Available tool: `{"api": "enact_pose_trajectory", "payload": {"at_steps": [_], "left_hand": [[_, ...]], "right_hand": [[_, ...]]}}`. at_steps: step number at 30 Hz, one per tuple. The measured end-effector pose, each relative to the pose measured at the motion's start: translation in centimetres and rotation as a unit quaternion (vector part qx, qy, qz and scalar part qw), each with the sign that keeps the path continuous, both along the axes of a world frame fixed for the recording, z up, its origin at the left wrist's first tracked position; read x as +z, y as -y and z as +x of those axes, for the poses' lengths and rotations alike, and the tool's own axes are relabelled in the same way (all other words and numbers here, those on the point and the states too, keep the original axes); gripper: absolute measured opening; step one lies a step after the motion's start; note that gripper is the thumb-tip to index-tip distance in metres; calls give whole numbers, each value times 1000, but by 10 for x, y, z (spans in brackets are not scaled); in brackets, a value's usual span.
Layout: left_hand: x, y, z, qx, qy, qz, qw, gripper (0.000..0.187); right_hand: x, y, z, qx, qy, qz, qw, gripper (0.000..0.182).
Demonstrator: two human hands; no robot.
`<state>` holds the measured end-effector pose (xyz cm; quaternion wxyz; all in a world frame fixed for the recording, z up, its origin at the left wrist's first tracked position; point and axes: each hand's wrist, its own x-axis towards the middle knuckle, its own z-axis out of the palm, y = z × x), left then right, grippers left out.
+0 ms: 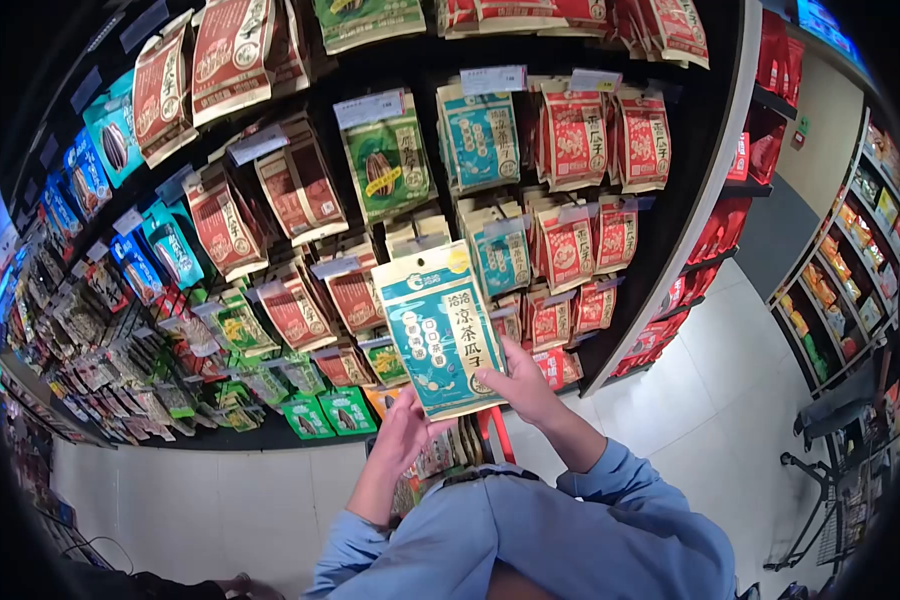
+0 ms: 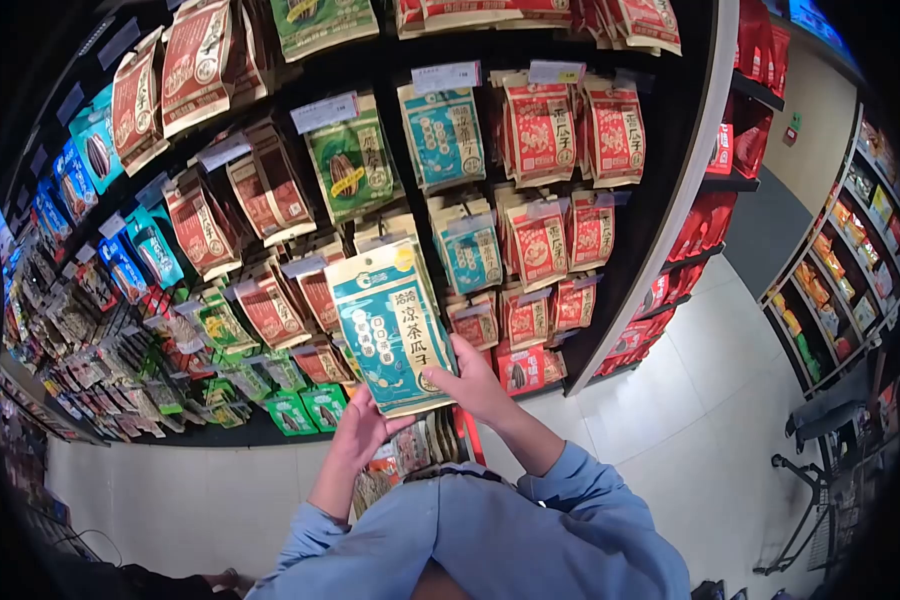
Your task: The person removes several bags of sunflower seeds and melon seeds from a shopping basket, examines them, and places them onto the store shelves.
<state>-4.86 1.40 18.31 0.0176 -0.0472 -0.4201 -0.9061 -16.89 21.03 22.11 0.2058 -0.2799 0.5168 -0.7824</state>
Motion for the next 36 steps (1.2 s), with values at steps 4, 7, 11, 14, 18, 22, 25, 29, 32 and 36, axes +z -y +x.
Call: {"api": "enact_pose_trajectory", "payload": {"at_steps": [4,7,11,14,18,22,25,29,32,36], "left_hand": [[7,-9,-20,76,-14,-175,982,48],[27,-22,-31,42,3,-77,996,42],[16,-35,-38,61,46,-51,996,43],[14,-38,-41,65,49,-42,996,40],[22,-37,-43,117,11,-122,986,36],[28,-47,-42,222,-48,-388,893,35],[23,-65,-26,203,-156,-590,766,62],[34,-66,-12,192,-205,-661,696,74],[56,-49,-7,263,-194,-668,669,74],[36,-23,-11,5,33,-216,976,53]], "right_hand": [[10,-15,16,-46,-47,58,996,42],[19,-21,21,-62,-8,55,996,38],[2,-22,27,-105,-42,9,994,34],[-5,-27,23,-104,-37,26,994,41],[-9,-26,17,-135,-96,110,980,72],[-3,-18,31,-86,-79,166,979,105],[-18,-6,27,-97,-97,95,986,109],[-22,-19,14,-36,116,2,993,63],[-12,-19,13,-73,208,-134,966,41],[-10,-15,15,-97,217,-103,966,40]]}}
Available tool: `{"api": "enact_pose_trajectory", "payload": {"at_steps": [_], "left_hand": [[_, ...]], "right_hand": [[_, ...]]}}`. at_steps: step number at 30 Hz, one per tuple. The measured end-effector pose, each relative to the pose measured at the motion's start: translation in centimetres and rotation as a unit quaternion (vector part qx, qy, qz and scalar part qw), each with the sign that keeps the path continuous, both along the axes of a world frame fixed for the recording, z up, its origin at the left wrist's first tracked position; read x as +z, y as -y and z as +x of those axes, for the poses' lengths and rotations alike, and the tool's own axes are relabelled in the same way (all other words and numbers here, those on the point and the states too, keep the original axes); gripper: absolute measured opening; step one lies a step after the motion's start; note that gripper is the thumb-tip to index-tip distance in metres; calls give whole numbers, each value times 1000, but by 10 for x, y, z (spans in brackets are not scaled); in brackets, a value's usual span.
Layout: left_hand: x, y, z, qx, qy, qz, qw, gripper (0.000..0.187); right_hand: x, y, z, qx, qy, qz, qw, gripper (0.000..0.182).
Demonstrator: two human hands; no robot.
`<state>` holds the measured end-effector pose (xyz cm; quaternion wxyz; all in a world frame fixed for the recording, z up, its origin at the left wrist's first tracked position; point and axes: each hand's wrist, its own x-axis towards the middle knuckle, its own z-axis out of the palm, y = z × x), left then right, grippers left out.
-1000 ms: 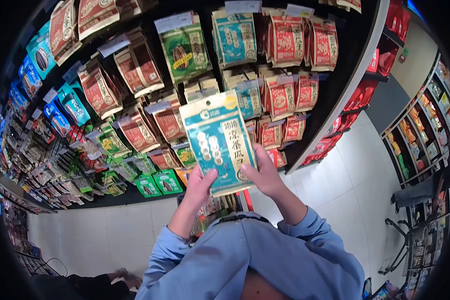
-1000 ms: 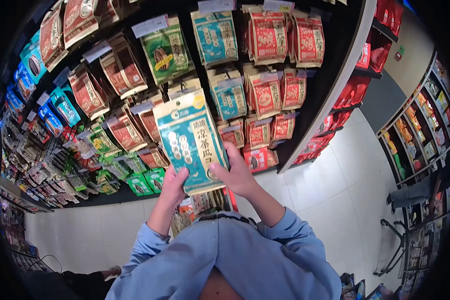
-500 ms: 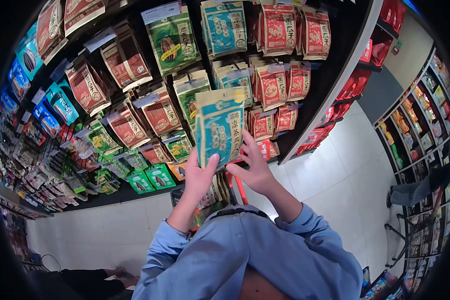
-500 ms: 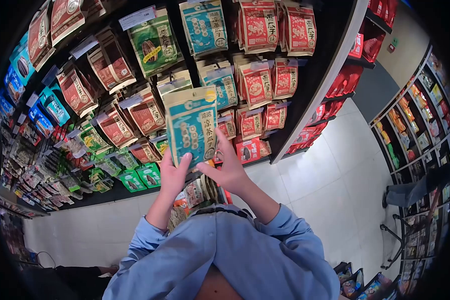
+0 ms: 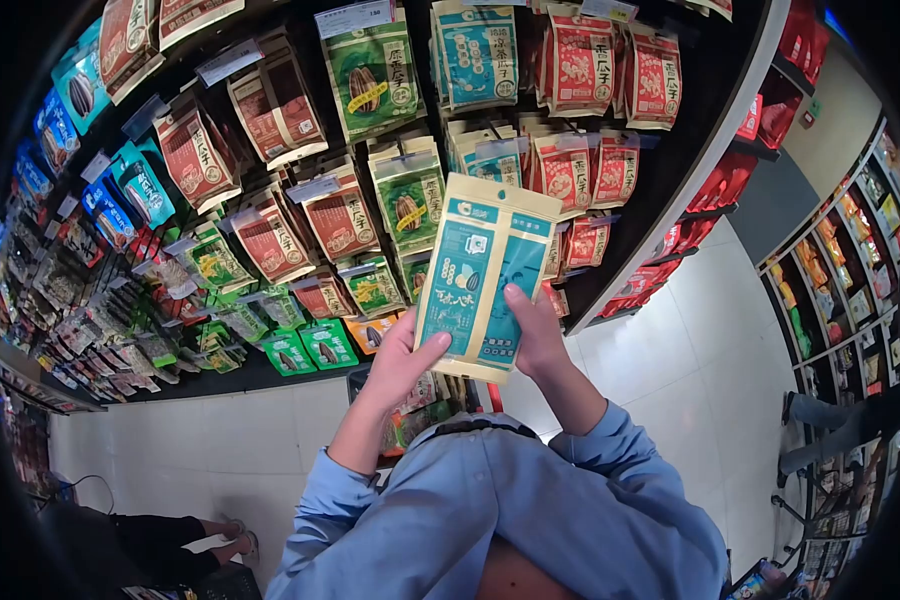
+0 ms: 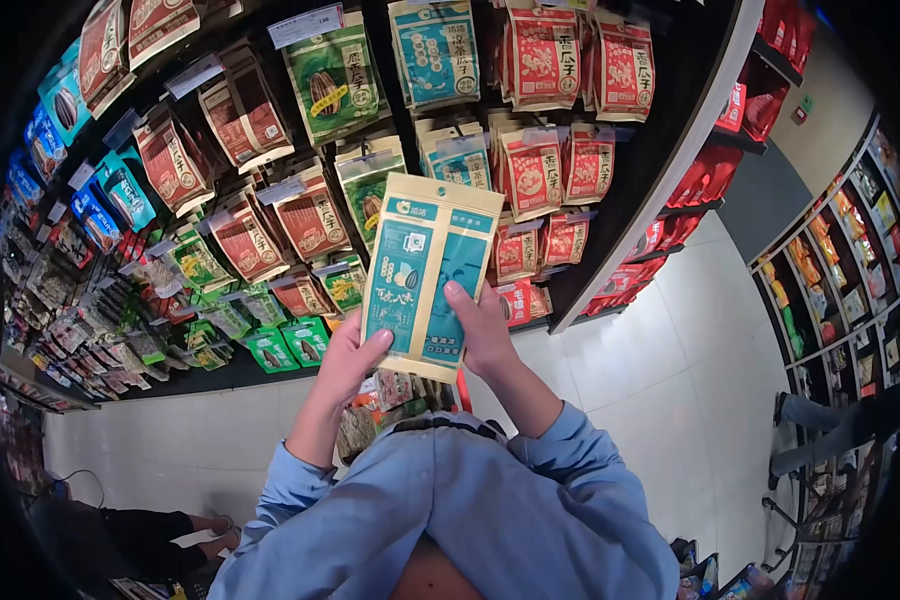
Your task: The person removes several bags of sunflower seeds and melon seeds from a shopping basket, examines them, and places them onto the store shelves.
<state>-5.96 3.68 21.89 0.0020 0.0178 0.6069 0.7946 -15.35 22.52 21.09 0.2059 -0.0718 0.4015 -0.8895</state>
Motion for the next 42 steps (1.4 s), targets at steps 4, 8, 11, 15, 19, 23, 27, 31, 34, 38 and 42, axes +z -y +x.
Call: {"api": "enact_pose_trajectory", "payload": {"at_steps": [4,8,11,15,19,23,27,31,34,38,42], "left_hand": [[-23,3,6,-35,27,124,991,47],[-24,-3,14,-2,27,127,992,44],[-26,-4,13,54,10,79,995,42],[-46,0,21,169,-43,-166,970,42],[-65,13,38,204,-249,-551,770,57],[-108,17,53,157,-215,-557,787,68],[-157,25,62,148,-133,-573,795,72],[-190,16,88,67,-17,-556,828,66],[-235,14,102,-22,83,-571,817,62],[-295,19,129,-84,141,-574,803,54],[-312,31,158,-96,188,-447,869,44]], "right_hand": [[-8,2,3,9,-63,53,997,39],[-7,-1,4,30,-82,62,994,39],[-3,2,0,45,-100,127,986,39],[-13,-9,-9,115,-96,123,981,51],[-21,-36,-9,221,114,-55,967,64],[-48,-38,-5,221,172,92,956,44],[-105,-16,7,222,176,188,941,43],[-152,30,38,277,211,285,893,43],[-196,63,68,348,222,368,833,39],[-322,66,99,331,37,423,843,35],[-381,52,100,353,-11,511,784,32]]}}
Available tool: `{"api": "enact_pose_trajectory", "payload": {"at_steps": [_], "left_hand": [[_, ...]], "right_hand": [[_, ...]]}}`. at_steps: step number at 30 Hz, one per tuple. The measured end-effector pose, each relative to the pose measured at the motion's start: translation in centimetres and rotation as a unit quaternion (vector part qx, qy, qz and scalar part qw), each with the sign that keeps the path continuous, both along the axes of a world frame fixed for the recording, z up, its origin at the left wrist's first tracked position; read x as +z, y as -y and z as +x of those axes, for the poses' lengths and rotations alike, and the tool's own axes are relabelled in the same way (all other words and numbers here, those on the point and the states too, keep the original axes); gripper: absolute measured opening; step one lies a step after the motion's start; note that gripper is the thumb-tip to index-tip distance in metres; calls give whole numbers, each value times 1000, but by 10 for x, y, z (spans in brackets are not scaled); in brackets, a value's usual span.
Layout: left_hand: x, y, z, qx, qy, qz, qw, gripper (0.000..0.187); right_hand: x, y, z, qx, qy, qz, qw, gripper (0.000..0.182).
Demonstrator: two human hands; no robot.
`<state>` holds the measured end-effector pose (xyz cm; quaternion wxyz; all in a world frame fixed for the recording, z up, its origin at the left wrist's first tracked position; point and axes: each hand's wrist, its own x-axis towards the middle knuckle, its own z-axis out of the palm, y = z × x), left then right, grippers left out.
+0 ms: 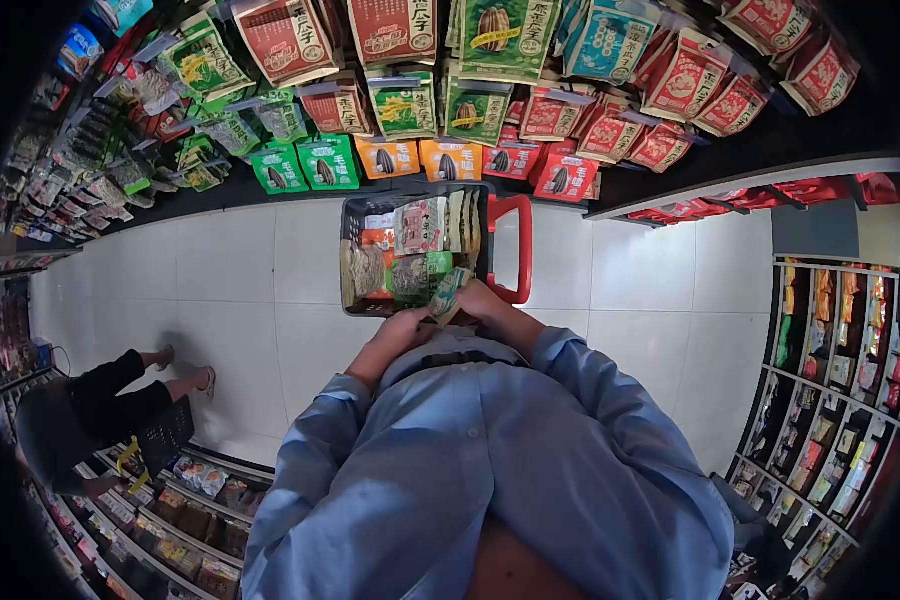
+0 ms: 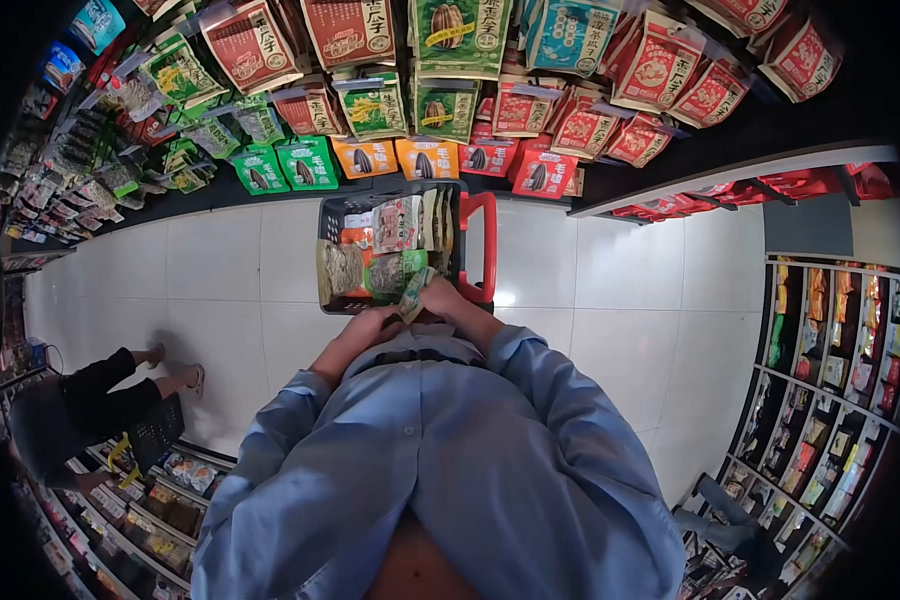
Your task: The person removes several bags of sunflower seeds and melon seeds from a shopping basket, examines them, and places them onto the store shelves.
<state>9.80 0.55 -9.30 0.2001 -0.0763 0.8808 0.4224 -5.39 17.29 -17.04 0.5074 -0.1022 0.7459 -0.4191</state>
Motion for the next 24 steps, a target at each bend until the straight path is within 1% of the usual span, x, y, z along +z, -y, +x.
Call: {"api": "enact_pose_trajectory", "payload": {"at_steps": [1,2,3,4,6,7,9,10,13,14,17,18,20,21,23,24], "left_hand": [[-21,7,13,21,3,45,999,43],[-46,12,31,91,66,67,991,47],[-59,20,49,139,109,46,983,49],[-70,28,69,186,151,25,970,52],[-96,52,119,186,208,-46,959,54],[-99,62,143,191,229,-68,952,52],[-94,76,184,216,272,-99,932,51],[-98,82,204,223,268,-107,931,51],[-94,87,234,259,256,-111,925,49],[-94,84,237,279,252,-101,921,47],[-98,69,226,263,259,-88,925,48],[-97,61,211,254,272,-74,925,47],[-105,55,185,235,282,-28,930,43],[-134,58,179,230,275,-2,934,44],[-115,55,129,172,291,6,941,46],[-105,52,107,147,270,-23,951,46]], "right_hand": [[2,1,-2,33,-18,29,999,33],[13,3,-6,64,-38,58,996,33],[22,5,-9,96,-59,86,990,34],[26,7,-10,97,-86,79,988,34],[27,16,-16,127,-98,74,984,34],[26,20,-19,143,-105,70,982,34],[16,27,-24,136,-106,65,983,34],[12,30,-24,133,-106,61,984,34],[5,25,-31,126,-44,60,989,32],[-1,20,-32,192,-148,36,969,30],[-13,0,-41,187,-82,45,978,28],[13,-8,-44,120,48,49,990,30],[17,-17,-41,58,75,11,995,31],[22,-19,-42,26,87,-11,996,32],[58,-19,-43,17,98,-64,993,34],[72,-21,-44,4,85,-120,989,33]]}}
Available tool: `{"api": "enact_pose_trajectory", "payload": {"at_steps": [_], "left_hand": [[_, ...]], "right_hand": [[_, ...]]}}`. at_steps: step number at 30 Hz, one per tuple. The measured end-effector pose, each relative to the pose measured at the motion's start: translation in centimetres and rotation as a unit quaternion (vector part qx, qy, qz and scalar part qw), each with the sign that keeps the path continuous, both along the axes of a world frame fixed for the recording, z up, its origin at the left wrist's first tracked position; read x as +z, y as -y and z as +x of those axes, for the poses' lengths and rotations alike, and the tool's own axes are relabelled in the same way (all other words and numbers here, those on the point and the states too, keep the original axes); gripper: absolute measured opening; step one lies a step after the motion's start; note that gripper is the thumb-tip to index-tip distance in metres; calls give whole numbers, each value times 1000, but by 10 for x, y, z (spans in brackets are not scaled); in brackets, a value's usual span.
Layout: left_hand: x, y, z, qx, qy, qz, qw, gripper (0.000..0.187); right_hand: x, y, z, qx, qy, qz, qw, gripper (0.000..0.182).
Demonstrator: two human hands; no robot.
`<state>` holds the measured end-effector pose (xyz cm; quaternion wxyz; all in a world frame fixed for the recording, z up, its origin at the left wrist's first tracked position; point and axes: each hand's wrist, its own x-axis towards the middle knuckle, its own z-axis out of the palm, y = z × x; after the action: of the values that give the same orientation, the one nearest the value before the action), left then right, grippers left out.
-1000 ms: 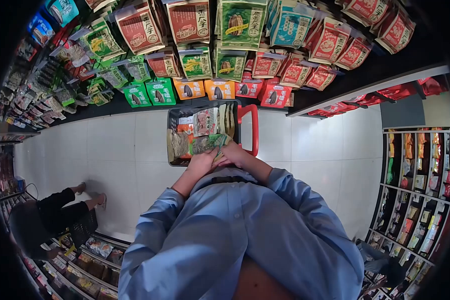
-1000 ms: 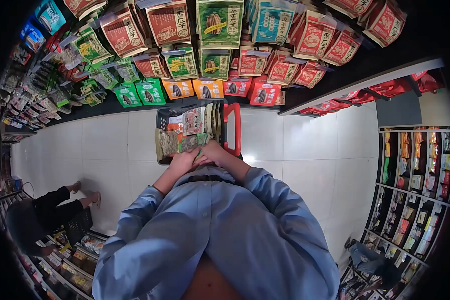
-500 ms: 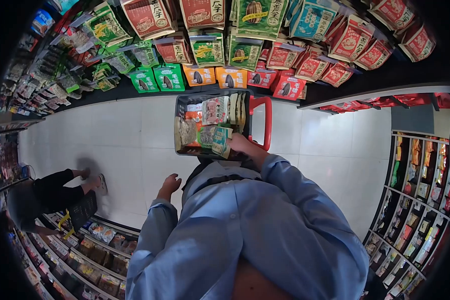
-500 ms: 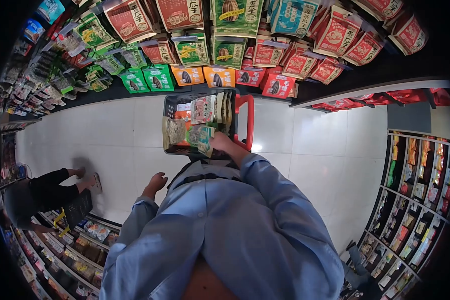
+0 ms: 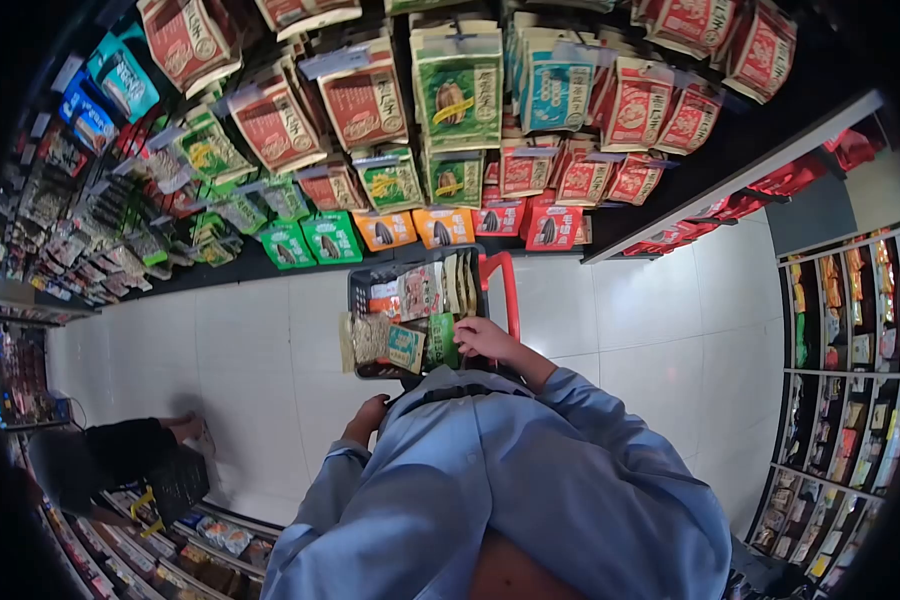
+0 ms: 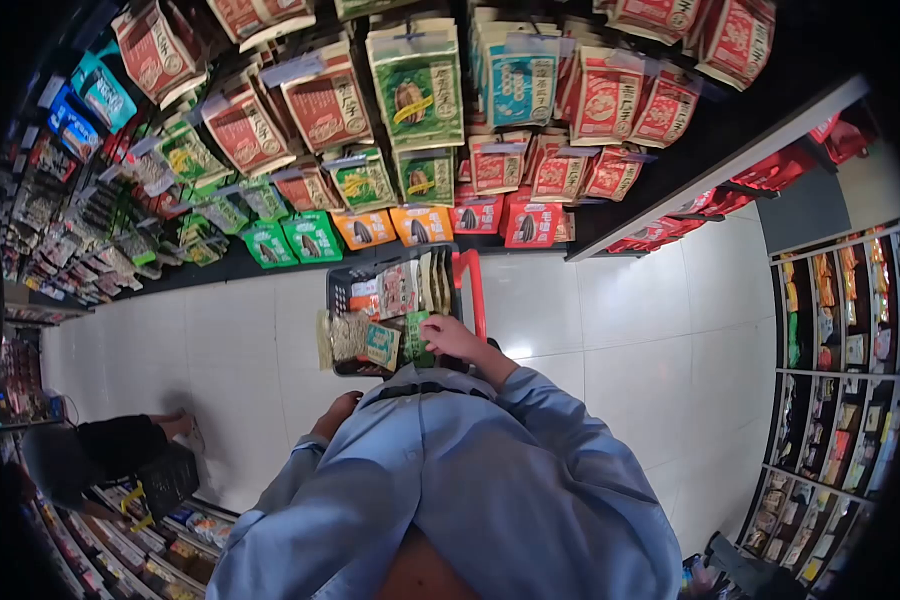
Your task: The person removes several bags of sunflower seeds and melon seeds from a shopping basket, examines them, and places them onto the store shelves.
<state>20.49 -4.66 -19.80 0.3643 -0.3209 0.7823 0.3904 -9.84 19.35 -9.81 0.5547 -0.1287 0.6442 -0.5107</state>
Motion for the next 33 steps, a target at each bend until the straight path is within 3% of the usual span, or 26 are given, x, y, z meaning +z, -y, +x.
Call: {"api": "enact_pose_trajectory", "payload": {"at_steps": [2,3,5,6,7,9,12,14,16,17,19,23,26,29,33], "left_hand": [[-6,6,-27,-50,-44,-20,998,44],[11,7,-46,-37,-120,66,990,43],[-22,19,-69,-49,-173,64,982,44],[16,16,-90,-112,-112,-49,986,46],[1,19,-96,-54,-118,5,992,47],[31,12,-128,-73,-140,-41,987,46],[51,-3,-173,-89,-240,-30,966,41],[61,-13,-204,-75,-273,20,959,37],[102,-33,-248,-60,-274,68,957,34],[117,-43,-269,-62,-311,65,946,33],[141,-62,-309,-71,-384,60,919,31],[145,-85,-388,-28,-430,161,888,34],[198,-123,-422,-18,-436,141,889,39],[216,-162,-440,49,-401,163,900,40],[214,-191,-463,-30,-413,198,889,43]], "right_hand": [[32,-8,-11,-24,-56,-48,997,32],[45,-14,-17,-42,-86,-61,994,32],[57,-31,-29,-144,-124,-81,978,26],[60,-47,-40,-167,-141,-77,973,26],[62,-64,-49,-189,-155,-74,967,27],[43,-99,-61,-263,-157,-11,952,33],[-13,-172,-64,-295,-61,85,950,39],[-64,-230,-47,-265,-88,183,943,44],[-95,-287,-25,-55,-182,356,915,53],[-124,-318,-4,-25,-239,372,896,55],[-145,-357,29,-21,-168,434,885,54],[-91,-381,65,-124,-37,412,902,55],[-93,-397,76,-115,-35,391,912,55],[-111,-410,68,-107,-52,351,929,55],[-109,-409,18,-84,-54,357,929,54]]}}
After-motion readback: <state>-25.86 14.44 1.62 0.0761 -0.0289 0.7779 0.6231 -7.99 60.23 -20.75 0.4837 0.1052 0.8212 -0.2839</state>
